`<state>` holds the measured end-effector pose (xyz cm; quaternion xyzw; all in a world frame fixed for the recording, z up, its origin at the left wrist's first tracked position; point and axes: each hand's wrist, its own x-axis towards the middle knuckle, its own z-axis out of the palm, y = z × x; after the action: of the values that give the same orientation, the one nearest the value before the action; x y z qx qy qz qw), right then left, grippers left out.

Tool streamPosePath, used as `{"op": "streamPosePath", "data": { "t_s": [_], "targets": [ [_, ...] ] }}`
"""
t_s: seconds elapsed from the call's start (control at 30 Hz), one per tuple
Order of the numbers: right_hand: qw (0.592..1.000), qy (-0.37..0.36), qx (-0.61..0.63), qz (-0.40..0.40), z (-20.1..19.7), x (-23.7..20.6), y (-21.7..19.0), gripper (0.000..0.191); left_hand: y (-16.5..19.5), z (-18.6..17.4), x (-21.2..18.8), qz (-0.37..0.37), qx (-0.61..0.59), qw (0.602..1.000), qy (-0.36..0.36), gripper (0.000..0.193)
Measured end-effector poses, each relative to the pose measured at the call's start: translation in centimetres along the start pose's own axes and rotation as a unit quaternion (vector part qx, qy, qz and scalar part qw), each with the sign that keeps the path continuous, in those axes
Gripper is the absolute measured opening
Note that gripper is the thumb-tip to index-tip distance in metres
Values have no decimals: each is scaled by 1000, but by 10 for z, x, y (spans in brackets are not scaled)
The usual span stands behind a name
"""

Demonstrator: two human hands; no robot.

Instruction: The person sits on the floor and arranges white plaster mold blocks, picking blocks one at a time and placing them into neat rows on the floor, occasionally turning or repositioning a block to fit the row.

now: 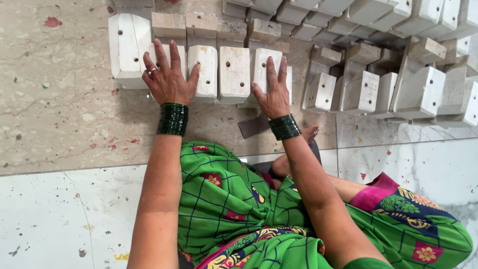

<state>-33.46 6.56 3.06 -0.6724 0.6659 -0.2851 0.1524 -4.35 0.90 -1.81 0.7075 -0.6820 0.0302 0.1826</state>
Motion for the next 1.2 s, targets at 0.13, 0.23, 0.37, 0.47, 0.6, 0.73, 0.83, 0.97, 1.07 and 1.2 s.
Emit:
{"op": "streamPosePath", "data": {
  "t_s": [0.13, 0.23, 0.37, 0.47, 0.6, 0.73, 0.83, 0.97, 1.07, 1.2],
  "targets": [
    [1000, -5, -4, 9, -3, -4, -4, 89, -4, 3, 1, 5, 4, 1000, 4, 84],
    [1000, -3, -11, -9, -2, -12, -6, 90, -5, 10, -1, 0, 13, 1000, -8, 85],
    [999, -2, -5, -41, 2, -14, 4, 85, -7, 14, 3, 4, 26, 1000, 1, 87],
    [1000, -21, 18, -12, -2, -19, 35, 74, -9, 10, 4, 11, 29, 1000, -4, 88],
    [989, 64, -124, 54, -18, -22, 110, 66, -9, 4, -2, 19, 30, 999, 6, 84],
    [966, 112, -182, 143, -48, -36, 183, 71, -6, 0, -1, 9, 12, 1000, -6, 83],
    [956, 76, -234, 158, -45, -38, 206, 72, -6, -1, -1, 9, 25, 1000, 0, 83],
    [965, 102, -182, 158, -31, -41, 203, 77, -7, 0, -1, 12, 33, 999, -1, 82],
    [969, 86, -161, 165, -27, -41, 196, 75, -8, 0, 0, 12, 42, 999, -1, 82],
    [980, 64, -128, 137, -18, -39, 176, 73, -5, -3, -1, 13, 41, 999, 4, 81]
  ]
}}
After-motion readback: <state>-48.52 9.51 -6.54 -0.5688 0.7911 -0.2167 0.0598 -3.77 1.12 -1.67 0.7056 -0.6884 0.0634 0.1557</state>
